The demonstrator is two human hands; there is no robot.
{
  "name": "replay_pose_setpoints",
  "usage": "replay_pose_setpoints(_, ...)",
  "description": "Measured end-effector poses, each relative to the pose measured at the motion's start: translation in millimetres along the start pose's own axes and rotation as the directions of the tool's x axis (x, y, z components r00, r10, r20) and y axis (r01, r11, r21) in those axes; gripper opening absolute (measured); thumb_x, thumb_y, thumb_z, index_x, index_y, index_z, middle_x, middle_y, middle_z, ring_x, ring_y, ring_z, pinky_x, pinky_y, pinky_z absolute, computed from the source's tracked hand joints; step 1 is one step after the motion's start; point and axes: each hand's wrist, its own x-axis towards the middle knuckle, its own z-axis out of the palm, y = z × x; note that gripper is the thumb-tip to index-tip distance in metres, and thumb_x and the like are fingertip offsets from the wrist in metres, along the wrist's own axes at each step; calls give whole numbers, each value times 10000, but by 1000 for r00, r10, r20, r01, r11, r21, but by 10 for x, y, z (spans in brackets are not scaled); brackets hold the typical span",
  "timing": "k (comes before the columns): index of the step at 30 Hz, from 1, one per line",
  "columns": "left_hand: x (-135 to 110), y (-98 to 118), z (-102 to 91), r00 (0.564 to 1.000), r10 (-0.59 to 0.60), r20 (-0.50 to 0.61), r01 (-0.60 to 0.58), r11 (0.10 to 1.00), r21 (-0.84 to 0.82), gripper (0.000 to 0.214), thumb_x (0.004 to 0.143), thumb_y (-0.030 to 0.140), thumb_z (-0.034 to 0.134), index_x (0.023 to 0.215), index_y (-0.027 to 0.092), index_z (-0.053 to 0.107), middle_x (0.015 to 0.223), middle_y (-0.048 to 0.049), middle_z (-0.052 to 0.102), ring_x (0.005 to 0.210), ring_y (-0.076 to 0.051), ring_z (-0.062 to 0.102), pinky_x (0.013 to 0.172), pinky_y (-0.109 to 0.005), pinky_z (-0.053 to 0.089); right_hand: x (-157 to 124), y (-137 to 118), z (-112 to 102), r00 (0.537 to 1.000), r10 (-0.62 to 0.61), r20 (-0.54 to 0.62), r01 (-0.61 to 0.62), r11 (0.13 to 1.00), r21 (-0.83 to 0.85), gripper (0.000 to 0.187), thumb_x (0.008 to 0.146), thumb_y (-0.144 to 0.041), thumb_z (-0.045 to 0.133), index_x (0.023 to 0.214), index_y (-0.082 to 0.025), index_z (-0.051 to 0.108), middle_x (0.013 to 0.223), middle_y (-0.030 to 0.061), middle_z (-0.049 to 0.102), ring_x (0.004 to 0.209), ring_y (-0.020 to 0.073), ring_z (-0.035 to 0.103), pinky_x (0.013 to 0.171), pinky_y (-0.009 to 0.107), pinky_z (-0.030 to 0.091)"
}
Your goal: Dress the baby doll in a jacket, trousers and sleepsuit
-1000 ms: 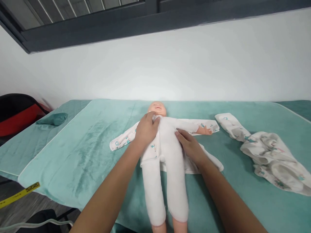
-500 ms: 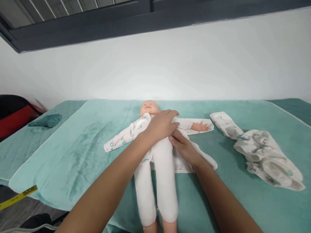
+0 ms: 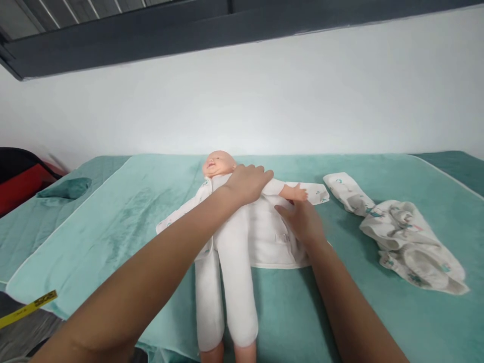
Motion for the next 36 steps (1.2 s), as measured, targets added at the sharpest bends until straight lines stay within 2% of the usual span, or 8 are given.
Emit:
replay_pose_setpoints(4, -71, -86, -167, 992, -5, 122, -20, 981, 195, 302, 742, -14, 553, 941, 206, 611, 914, -116, 649, 922, -313, 626, 793, -410, 403, 66, 56, -169, 994, 70, 82, -72, 997, 14, 230, 823, -424, 582, 850, -216, 677, 844, 87, 720, 805, 263, 640, 684, 345, 406)
replay_pose_setpoints(8, -92, -132, -260, 976, -70, 205, 14, 965, 262, 290, 703, -3, 615, 892, 216, 630, 902, -105, 673, 895, -297, 630, 807, -401, 409, 96, 67, -299, 988, 147, 40, -152, 952, 267, 253, 787, -476, 626, 739, -227, 617, 693, 13, 647, 652, 195, 568, 589, 308, 376)
replay_pose_setpoints(15, 57, 30, 20, 971, -186, 147, 157, 969, 190, 91, 737, 212, 738, 738, 182, 652, 820, -139, 682, 995, -376, 617, 896, -505, 397, 50, -2, -330, 986, 125, 112, -163, 556, 815, 326, 703, -486, 730, 858, -264, 548, 758, -10, 639, 622, 180, 577, 562, 306, 444)
replay_pose_setpoints(21, 129, 86, 260, 983, -185, -12, 183, 977, -113, 311, 797, 212, 651, 1102, 169, 606, 1156, -167, 651, 1102, -340, 594, 959, -497, 416, -67, -179, -354, 945, -208, 251, -127, 474, 871, 437, 712, -389, 754, 1114, -297, 611, 1271, 48, 661, 1081, 259, 644, 829, 367, 520)
replay_pose_setpoints(25, 113, 19, 221, 999, 38, 3, -30, 839, -543, 232, 808, 232, 556, 1026, 228, 633, 1088, -42, 701, 962, -217, 643, 827, -330, 495, -137, -246, -354, 885, -348, 308, -135, 442, 887, 556, 712, -357, 770, 1239, -335, 593, 1472, 25, 531, 1278, 267, 549, 946, 379, 503)
replay_pose_setpoints(28, 64, -135, 114, 997, 12, -70, -54, 772, -634, 192, 753, 153, 491, 858, 207, 642, 900, -17, 713, 824, -180, 639, 734, -291, 494, -170, -236, -365, 859, -386, 336, -174, 397, 901, 611, 706, -392, 788, 1279, -351, 581, 1514, 35, 489, 1178, 266, 619, 900, 386, 526)
replay_pose_setpoints(31, -41, -349, 8, 979, -148, -136, 41, 809, -587, 222, 690, 94, 453, 759, 212, 627, 778, -11, 687, 759, -177, 615, 720, -308, 490, -207, -216, -364, 762, -492, 421, -241, 387, 890, 630, 683, -454, 811, 1268, -334, 607, 1499, 71, 507, 1104, 275, 660, 886, 416, 534)
replay_pose_setpoints(36, -329, -606, -25, 961, -223, -164, 78, 787, -612, 210, 675, 65, 452, 717, 216, 592, 881, -21, 704, 814, -185, 628, 746, -322, 501, -250, -240, -334, 457, -679, 574, -315, 480, 819, 629, 687, -496, 820, 1241, -258, 642, 1374, 132, 616, 1084, 283, 671, 911, 443, 524)
